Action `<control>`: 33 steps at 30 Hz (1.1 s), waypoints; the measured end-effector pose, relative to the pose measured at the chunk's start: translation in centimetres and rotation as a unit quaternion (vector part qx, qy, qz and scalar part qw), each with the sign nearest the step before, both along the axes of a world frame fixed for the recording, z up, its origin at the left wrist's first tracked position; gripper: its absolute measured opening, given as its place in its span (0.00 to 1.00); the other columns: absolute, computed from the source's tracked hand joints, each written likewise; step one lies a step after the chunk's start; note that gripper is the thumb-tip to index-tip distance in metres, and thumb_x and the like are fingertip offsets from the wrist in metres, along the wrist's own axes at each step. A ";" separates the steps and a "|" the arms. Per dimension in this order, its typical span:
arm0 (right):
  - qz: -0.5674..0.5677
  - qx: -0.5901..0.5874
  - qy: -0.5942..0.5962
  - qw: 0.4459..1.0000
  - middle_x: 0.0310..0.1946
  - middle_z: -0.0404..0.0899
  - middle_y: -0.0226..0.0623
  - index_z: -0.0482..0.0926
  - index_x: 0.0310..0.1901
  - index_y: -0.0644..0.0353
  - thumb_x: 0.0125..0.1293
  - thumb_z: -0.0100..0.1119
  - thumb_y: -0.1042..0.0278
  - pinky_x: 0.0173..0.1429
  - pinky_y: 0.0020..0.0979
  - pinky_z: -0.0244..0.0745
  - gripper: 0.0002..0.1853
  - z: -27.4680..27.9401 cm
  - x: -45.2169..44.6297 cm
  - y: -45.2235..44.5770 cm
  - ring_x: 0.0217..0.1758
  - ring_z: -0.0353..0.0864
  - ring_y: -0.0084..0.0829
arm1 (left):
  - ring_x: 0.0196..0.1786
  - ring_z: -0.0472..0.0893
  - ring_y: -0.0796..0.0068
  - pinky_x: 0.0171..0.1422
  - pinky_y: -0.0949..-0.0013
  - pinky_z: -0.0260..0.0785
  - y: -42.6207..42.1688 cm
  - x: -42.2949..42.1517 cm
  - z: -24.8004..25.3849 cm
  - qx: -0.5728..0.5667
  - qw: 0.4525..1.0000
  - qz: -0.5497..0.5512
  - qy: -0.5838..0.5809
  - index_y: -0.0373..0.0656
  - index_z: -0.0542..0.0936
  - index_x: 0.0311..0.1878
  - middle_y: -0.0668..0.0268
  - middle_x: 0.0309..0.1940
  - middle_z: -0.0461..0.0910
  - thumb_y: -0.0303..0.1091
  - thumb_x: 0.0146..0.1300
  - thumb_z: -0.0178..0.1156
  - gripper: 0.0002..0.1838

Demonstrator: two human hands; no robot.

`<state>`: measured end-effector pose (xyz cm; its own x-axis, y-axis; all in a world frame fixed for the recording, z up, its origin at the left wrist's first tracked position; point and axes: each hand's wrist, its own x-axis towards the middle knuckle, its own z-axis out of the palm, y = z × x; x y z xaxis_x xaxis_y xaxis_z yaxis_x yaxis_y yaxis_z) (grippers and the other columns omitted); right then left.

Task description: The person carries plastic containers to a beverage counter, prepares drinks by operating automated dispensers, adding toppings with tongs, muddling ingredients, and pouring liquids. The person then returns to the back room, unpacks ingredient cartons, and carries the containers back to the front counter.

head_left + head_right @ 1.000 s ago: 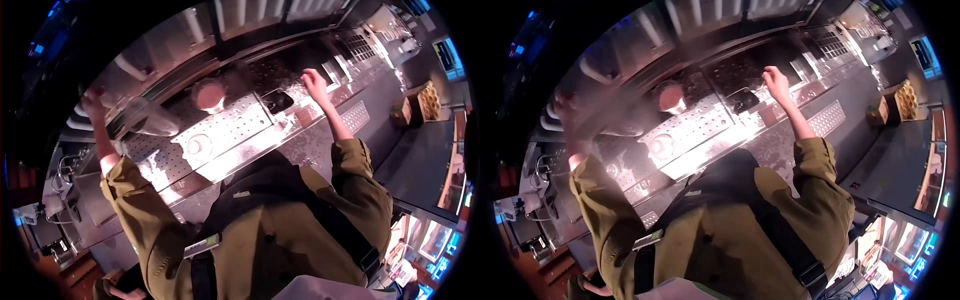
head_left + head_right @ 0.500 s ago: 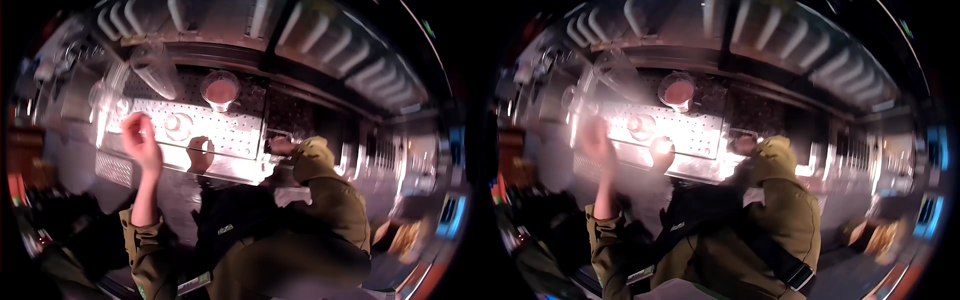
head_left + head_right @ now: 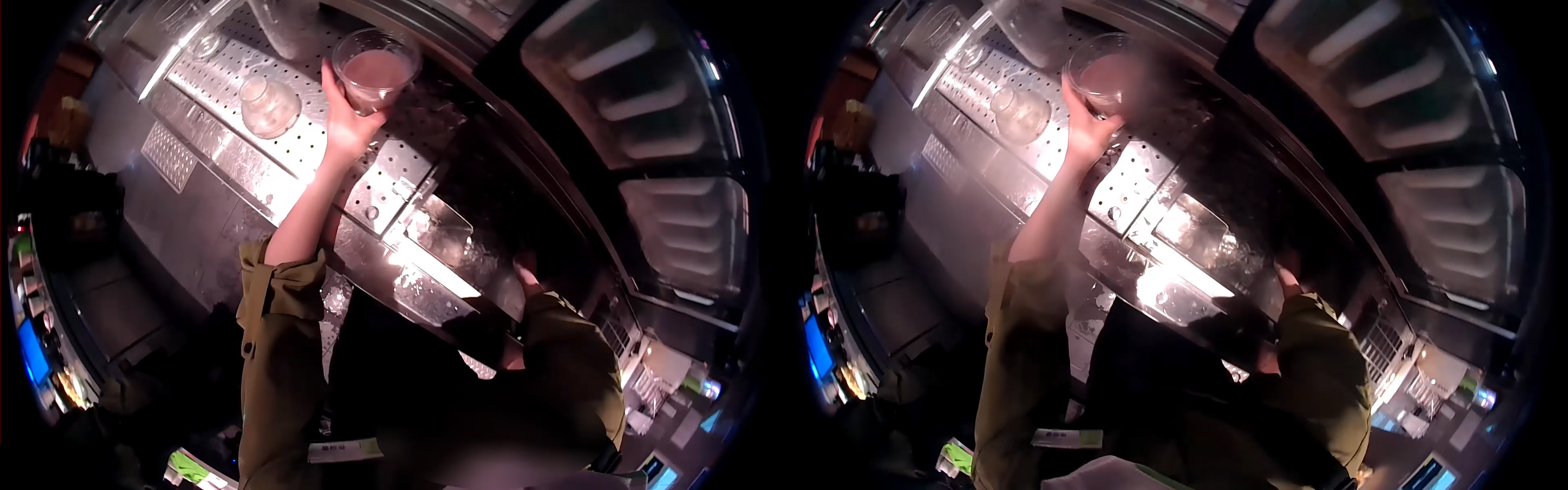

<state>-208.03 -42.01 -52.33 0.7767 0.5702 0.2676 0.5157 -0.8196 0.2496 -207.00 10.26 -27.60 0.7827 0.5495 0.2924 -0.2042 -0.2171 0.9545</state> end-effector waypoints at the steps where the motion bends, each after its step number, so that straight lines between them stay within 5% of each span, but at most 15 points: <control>1: -0.010 -0.005 0.080 0.997 0.21 0.77 0.39 0.77 0.32 0.58 0.62 0.38 0.68 0.29 0.32 0.71 0.14 -0.8 1.1 1.4 0.23 0.76 0.34 | 0.62 0.60 0.55 0.63 0.62 0.56 0.0 -0.2 0.5 0.015 1.000 0.015 0.001 0.34 0.39 0.64 0.48 0.59 0.57 0.29 0.34 0.67 0.56; 3: -0.118 -0.001 0.279 0.953 0.21 0.77 0.38 0.77 0.31 0.58 0.62 0.39 0.68 0.29 0.31 0.70 0.13 -1.7 2.8 5.7 0.23 0.75 0.33 | 0.59 0.62 0.53 0.62 0.61 0.56 -0.8 -0.8 1.1 0.084 0.993 0.078 0.007 0.35 0.42 0.64 0.49 0.54 0.63 0.28 0.34 0.66 0.54; 4: -0.135 -0.003 0.308 0.942 0.21 0.77 0.38 0.77 0.30 0.59 0.62 0.40 0.68 0.29 0.31 0.70 0.13 -3.0 3.7 7.1 0.22 0.75 0.32 | 0.58 0.61 0.50 0.63 0.58 0.54 -1.2 -1.2 0.8 0.208 0.966 0.151 0.030 0.36 0.42 0.65 0.47 0.56 0.59 0.29 0.33 0.69 0.57; 6: -0.174 -0.006 0.358 0.917 0.20 0.77 0.37 0.77 0.29 0.59 0.61 0.41 0.68 0.29 0.30 0.70 0.13 -4.9 5.1 10.2 0.22 0.75 0.31 | 0.58 0.59 0.46 0.63 0.54 0.51 -2.6 -2.6 1.3 0.189 0.962 0.189 0.059 0.36 0.40 0.65 0.45 0.58 0.54 0.34 0.29 0.73 0.62; 10: -0.211 0.011 0.406 0.889 0.20 0.76 0.36 0.77 0.28 0.59 0.60 0.42 0.67 0.28 0.29 0.69 0.12 -5.6 6.4 13.7 0.22 0.74 0.29 | 0.67 0.48 0.50 0.67 0.52 0.45 -2.5 -6.3 1.8 0.104 0.989 0.087 0.058 0.37 0.32 0.65 0.44 0.63 0.43 0.33 0.33 0.73 0.65; 16: -0.202 0.120 0.493 0.838 0.19 0.75 0.33 0.77 0.25 0.59 0.59 0.45 0.66 0.27 0.27 0.68 0.11 -4.5 7.1 15.0 0.21 0.73 0.26 | 0.67 0.50 0.54 0.68 0.54 0.47 2.2 -10.0 4.7 0.097 0.990 -0.049 0.092 0.45 0.29 0.66 0.42 0.62 0.48 0.24 0.40 0.66 0.60; 20: -0.193 0.275 0.573 0.748 0.18 0.75 0.32 0.76 0.23 0.59 0.58 0.47 0.66 0.26 0.26 0.67 0.11 -2.4 7.2 13.2 0.21 0.72 0.24 | 0.68 0.50 0.54 0.68 0.59 0.48 2.0 -6.6 2.6 0.065 0.992 -0.104 -0.006 0.45 0.25 0.65 0.43 0.63 0.48 0.27 0.39 0.68 0.63; 25: -0.217 0.416 0.596 0.651 0.18 0.74 0.30 0.76 0.21 0.60 0.57 0.49 0.65 0.25 0.24 0.66 0.12 10.2 5.6 11.4 0.20 0.71 0.21 | 0.65 0.55 0.59 0.67 0.60 0.51 0.3 -4.0 1.3 -0.077 0.996 -0.032 0.011 0.45 0.26 0.65 0.47 0.61 0.55 0.29 0.38 0.70 0.64; 29: -0.173 0.369 0.579 0.706 0.21 0.75 0.32 0.75 0.27 0.63 0.57 0.48 0.66 0.23 0.23 0.69 0.10 20.0 6.2 10.9 0.20 0.72 0.22 | 0.60 0.60 0.55 0.65 0.57 0.52 -0.6 -3.8 0.0 -0.039 0.998 0.031 0.025 0.44 0.29 0.66 0.52 0.57 0.61 0.32 0.33 0.73 0.66; 33: -0.120 0.374 0.550 0.737 0.18 0.72 0.31 0.73 0.25 0.64 0.56 0.46 0.67 0.21 0.23 0.66 0.11 29.7 5.9 15.3 0.19 0.71 0.21 | 0.61 0.58 0.52 0.65 0.55 0.49 -0.5 -4.5 -1.4 0.000 0.999 0.043 0.023 0.42 0.31 0.66 0.47 0.60 0.55 0.35 0.29 0.75 0.68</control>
